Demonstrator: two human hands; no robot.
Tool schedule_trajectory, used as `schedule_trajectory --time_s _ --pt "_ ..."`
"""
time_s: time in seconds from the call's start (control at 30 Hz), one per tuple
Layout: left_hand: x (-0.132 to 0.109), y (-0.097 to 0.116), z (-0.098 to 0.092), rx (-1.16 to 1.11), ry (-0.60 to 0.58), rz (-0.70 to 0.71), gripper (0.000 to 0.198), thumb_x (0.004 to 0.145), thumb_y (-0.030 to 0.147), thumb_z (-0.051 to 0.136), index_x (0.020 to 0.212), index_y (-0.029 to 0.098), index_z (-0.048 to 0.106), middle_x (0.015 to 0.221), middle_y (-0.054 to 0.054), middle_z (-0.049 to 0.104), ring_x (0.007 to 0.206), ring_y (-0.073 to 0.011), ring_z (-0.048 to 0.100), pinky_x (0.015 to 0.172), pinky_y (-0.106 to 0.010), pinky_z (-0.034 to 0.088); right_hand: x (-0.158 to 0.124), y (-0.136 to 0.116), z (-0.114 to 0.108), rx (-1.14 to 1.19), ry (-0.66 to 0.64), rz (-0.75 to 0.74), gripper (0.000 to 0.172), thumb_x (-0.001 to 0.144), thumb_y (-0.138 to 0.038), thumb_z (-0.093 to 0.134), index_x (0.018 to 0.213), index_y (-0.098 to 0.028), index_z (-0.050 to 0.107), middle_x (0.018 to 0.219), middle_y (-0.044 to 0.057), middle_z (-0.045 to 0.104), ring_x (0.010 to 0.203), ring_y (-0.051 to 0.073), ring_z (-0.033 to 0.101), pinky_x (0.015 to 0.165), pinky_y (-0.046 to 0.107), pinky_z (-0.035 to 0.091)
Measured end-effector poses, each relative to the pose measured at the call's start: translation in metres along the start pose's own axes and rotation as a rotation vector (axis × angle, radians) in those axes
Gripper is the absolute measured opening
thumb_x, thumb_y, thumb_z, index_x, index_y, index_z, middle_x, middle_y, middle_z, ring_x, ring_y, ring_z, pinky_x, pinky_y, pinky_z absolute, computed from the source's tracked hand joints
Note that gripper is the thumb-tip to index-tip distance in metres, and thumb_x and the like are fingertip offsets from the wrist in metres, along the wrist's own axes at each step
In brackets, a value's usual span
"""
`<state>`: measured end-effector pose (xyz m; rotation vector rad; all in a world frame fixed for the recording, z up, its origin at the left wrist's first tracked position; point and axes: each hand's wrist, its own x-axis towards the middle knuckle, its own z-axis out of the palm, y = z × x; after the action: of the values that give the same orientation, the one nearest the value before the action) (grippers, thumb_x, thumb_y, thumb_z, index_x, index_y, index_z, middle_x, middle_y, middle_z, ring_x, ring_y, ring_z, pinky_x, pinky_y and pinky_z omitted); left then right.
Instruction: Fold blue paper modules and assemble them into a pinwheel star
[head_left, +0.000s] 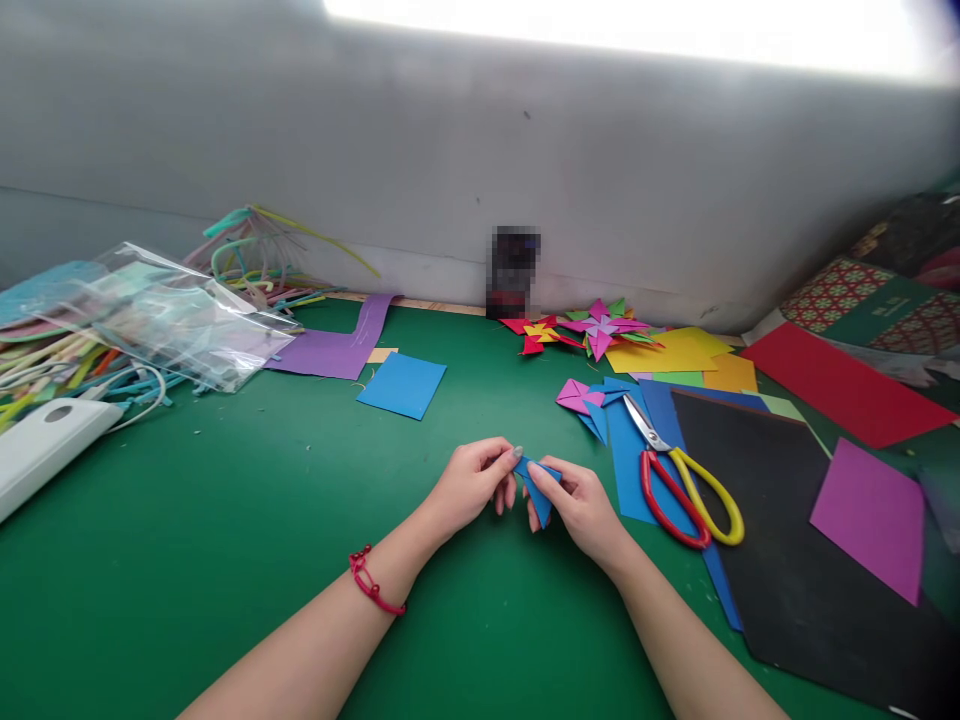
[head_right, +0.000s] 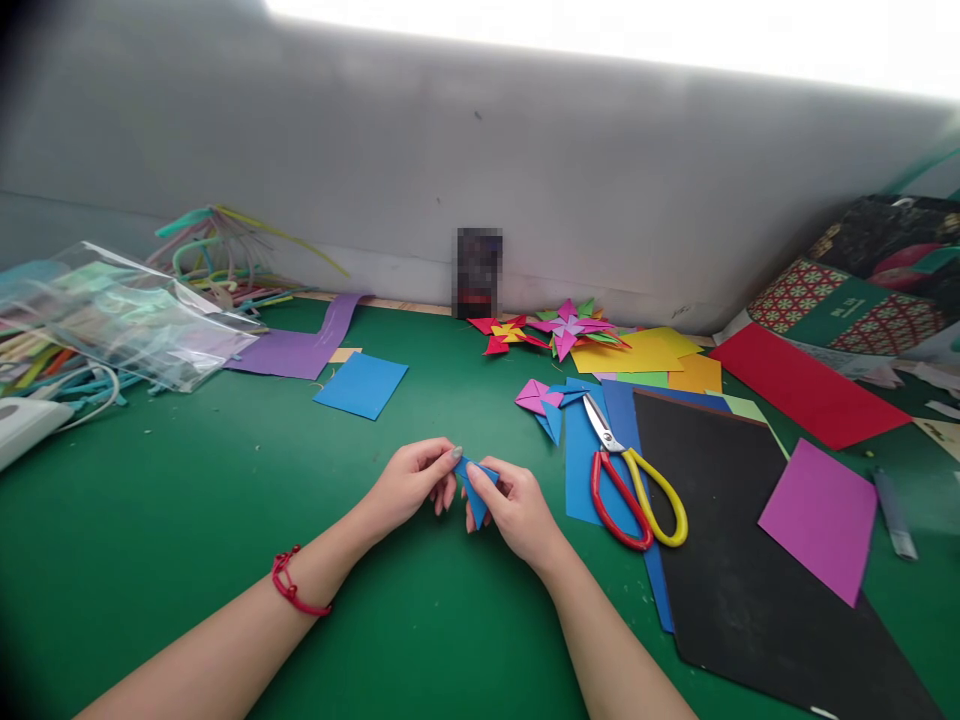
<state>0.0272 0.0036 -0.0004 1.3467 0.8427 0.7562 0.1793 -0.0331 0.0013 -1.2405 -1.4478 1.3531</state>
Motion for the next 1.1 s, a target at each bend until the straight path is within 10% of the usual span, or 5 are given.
schedule_trajectory --time_s 0.47,1.1 --pt "0.0 0.002 -0.006 -0.028 -0.08 -0.003 0.027 0.077 0.037 0.051 0.064 0.014 0.052 0.047 0.004 0.048 0.042 -0.0075 0.046 0.046 -0.02 0.039 -0.013 0.005 0.007 -0.761 0.126 -0.474 0.03 0.085 -0.025 0.043 0.056 -0.021 0.046 0.05 -0.001 0.04 0.047 0.012 0.035 0.051 0.027 0.029" --pt "0.0 0.003 -0.006 -0.038 -0.048 0.044 0.022 0.08 0.032 0.048 0.069 0.014 0.053 0.049 0.004 0.048 0.047 -0.0086 0.047 0.049 -0.021 0.038 -0.007 0.001 0.005 -0.488 0.125 -0.29 0.029 0.086 -0.027 0.043 0.058 -0.02 0.048 0.05 -0.002 0.048 0.046 0.011 0.043 0.051 0.024 0.033"
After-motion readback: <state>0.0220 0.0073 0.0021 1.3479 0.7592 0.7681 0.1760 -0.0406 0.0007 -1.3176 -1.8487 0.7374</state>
